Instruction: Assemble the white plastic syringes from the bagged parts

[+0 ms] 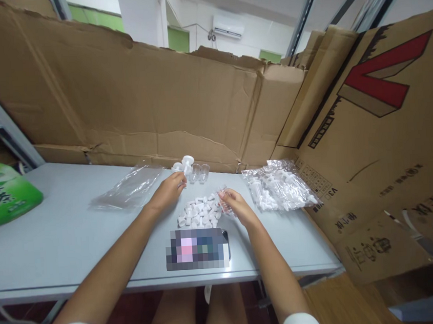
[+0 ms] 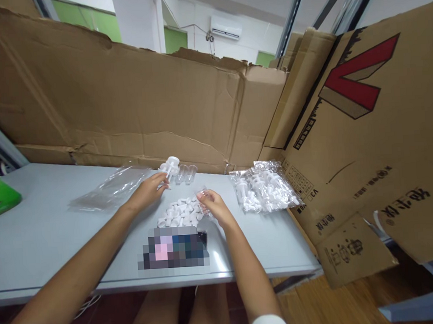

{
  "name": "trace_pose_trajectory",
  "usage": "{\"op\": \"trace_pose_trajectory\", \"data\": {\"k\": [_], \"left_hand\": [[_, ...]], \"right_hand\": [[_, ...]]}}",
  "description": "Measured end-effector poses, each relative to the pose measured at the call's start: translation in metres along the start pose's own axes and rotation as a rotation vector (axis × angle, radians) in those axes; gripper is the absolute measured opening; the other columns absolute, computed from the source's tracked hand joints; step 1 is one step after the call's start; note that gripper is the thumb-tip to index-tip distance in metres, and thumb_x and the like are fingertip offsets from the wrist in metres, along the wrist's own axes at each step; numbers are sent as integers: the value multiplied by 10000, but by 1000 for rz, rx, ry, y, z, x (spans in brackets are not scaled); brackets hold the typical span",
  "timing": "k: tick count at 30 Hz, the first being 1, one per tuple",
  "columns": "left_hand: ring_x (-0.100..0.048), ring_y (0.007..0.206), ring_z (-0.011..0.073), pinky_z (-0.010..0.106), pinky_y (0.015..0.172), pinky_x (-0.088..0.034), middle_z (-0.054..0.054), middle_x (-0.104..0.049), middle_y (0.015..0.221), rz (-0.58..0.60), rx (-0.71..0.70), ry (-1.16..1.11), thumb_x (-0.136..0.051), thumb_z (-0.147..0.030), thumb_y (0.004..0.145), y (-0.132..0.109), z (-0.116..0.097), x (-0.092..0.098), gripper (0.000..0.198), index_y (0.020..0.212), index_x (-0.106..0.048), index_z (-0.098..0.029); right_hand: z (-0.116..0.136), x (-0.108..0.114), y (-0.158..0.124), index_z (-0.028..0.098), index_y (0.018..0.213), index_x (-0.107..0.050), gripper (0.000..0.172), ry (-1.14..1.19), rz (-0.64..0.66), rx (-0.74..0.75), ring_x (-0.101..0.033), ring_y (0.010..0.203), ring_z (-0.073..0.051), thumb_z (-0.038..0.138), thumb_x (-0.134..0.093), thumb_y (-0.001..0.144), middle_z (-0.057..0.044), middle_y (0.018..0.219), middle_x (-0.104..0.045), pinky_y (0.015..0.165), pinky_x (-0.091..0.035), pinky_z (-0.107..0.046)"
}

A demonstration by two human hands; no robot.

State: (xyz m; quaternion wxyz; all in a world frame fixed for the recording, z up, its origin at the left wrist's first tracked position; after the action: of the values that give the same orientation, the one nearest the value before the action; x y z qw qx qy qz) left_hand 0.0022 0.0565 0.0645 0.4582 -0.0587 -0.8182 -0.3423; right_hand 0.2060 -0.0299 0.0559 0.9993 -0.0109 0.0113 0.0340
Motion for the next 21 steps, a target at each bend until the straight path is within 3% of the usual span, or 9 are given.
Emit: {"op": "trace_pose_trajectory", "data": {"k": [3,8,14,21], "left_hand": [[-547,859,218,337,785,-422,66,-577,892,72,13,45,-418,-195,738,15,20,-6,96,781,-504,-190],[-542,811,223,332,749,-417,78,-570,869,93,43,90,-409,-170,700,25,43,-16,114,755,-508,-181],[-548,858,234,318,788,-411,93,-580,897,119,73,143,-426,-159,683,20,51,-25,137,758,-538,-180],[-536,975,236,329,852,-403,115,-570,1052,89,128,158,-391,-116,693,16,51,-20,305,942,-562,-158]], "right_hand": [[1,-1,-1,177,740,-524,377,-6,7,-2,-415,542,-90,515,-643,622,27,628,-489,532,-338,-235],[3,-3,-2,181,727,-512,371,1,13,3,-402,548,-89,509,-649,618,35,629,-450,540,-346,-238],[2,-4,-2,178,756,-508,401,-8,23,-4,-397,537,-85,531,-638,619,37,613,-446,503,-312,-224],[1,-4,-2,181,749,-529,382,2,7,-4,-414,554,-92,516,-651,613,26,622,-474,506,-333,-220]]}}
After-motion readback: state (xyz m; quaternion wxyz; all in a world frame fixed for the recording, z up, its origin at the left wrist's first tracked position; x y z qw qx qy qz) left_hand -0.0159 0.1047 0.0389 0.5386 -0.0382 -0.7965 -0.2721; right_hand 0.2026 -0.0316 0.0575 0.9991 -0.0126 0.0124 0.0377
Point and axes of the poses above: each hand's wrist, its own y-axis towards the middle knuckle, its own x-axis out of the back of the hand, z = x × y, the point moved 6 cm from there along y, towards the middle knuckle
